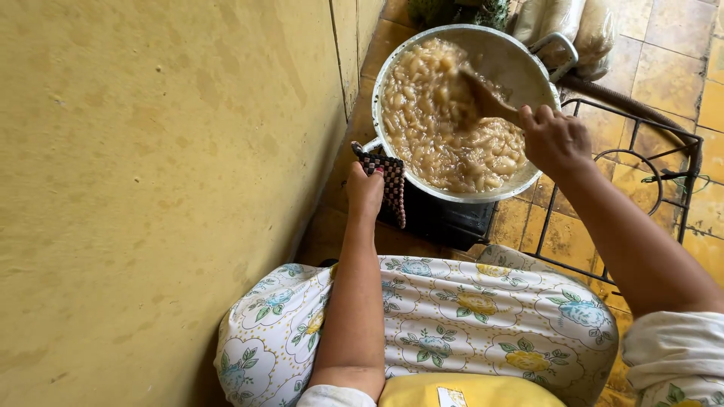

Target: Stirring a thick mixture in a pan on a portable stove using a wooden spoon

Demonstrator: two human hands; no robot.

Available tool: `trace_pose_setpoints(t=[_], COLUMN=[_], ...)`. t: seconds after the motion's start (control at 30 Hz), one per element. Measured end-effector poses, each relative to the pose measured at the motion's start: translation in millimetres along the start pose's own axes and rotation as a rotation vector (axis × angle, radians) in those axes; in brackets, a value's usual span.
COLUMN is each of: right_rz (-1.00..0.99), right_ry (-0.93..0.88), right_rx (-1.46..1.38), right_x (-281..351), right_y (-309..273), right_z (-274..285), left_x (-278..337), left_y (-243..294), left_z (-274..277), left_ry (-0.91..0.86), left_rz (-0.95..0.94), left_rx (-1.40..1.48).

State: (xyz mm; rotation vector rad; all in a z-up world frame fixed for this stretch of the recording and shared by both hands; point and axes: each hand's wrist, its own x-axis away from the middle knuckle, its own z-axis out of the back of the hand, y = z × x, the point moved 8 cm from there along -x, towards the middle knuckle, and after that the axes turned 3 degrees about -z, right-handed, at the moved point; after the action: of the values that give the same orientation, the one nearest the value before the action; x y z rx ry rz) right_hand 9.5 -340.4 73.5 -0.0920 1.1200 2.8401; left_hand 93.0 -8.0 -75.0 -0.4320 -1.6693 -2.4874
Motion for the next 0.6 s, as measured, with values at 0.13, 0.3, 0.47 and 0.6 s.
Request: trace_pose_setpoints(t=[0.13,0.3,0.47,0.6], right_rz=[0.086,-0.106,-0.218,-0.241], right_ry=[-0.004,-0.358,-0.584,-0.805], right_rx=[0.057,0.198,0.065,-0.23], right_x=[14,47,74,71], right_y=[31,101,116,80], right_z=[57,85,24,-50], left_x=[0,1,11,4], left_y=[0,0,13,5], left_z=[1,1,4,0], left_ry=[-0.04,-0.027,-0.053,-0.031], left_rz=[0.027,0.02,0.048,0.011], left_rx=[0.018,0.037,0.018,0.029])
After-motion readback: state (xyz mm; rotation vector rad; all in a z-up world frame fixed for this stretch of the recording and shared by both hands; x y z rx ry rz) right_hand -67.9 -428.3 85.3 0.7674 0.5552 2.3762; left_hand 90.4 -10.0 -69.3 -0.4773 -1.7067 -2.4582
